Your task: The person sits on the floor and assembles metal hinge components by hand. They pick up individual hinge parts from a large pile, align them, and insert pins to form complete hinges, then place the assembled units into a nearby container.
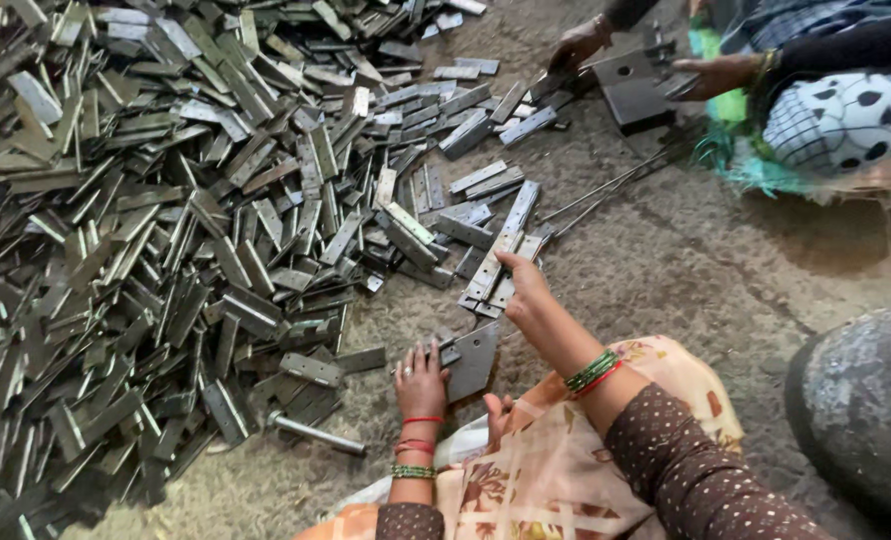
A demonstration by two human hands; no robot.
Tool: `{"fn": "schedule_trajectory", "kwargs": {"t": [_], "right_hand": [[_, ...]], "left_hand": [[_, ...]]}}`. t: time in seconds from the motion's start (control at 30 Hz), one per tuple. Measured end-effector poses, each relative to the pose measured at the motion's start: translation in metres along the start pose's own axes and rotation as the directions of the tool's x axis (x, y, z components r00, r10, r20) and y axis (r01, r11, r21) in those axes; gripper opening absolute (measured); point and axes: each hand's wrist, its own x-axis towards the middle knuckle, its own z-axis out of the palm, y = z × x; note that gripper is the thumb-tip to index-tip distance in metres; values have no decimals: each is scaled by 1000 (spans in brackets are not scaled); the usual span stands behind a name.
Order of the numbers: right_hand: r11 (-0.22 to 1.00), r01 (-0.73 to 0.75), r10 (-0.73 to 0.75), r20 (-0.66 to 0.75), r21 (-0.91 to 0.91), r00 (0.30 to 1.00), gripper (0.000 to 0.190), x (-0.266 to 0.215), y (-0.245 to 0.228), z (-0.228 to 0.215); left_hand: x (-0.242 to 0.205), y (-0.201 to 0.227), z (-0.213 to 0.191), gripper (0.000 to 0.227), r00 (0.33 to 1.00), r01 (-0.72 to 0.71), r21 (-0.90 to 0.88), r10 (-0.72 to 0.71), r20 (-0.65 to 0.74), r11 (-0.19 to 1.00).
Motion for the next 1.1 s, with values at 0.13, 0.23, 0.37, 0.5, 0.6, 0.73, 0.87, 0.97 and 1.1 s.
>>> {"fn": "schedule_trajectory", "kwargs": {"t": [0.13,0.23,0.37,0.5,0.6,0.73,0.87,0.97,1.1], "right_hand": [[997,-58,57,17,56,998,22,8,-11,-13],[998,-36,35,16,51,999,23,13,-10,-13],[999,-37,37,27,30,999,22,11,-10,-9],[999,-54,53,12,10,998,21,2,-4,-9],[996,-85,85,-21,8,996,20,-1,-2,-4],[994,-104,104,15,33,995,18,-4,0,-1],[995,-97,96,-49,-30,994,17,-2,9,2],[996,-93,93,11,-6,996,17,2,12,-6],[995,-97,97,-5,-25,995,17,7,18,-9]], "left_hand": [[-2,-4,16,63,998,-10,-3,10,56,1000],[-1,-15,18,56,988,42,-34,-36,150,999],[6,-27,15,71,989,144,-57,-145,-15,988],[7,-30,8,72,962,262,-110,-251,105,959],[12,-28,0,68,865,430,-102,-377,330,897],[17,-28,-4,75,865,453,-132,-398,306,882],[21,-43,3,66,882,459,-269,-399,250,847],[19,-45,14,35,919,343,-201,-282,276,918],[18,-47,16,31,874,456,-280,-365,321,845]]}}
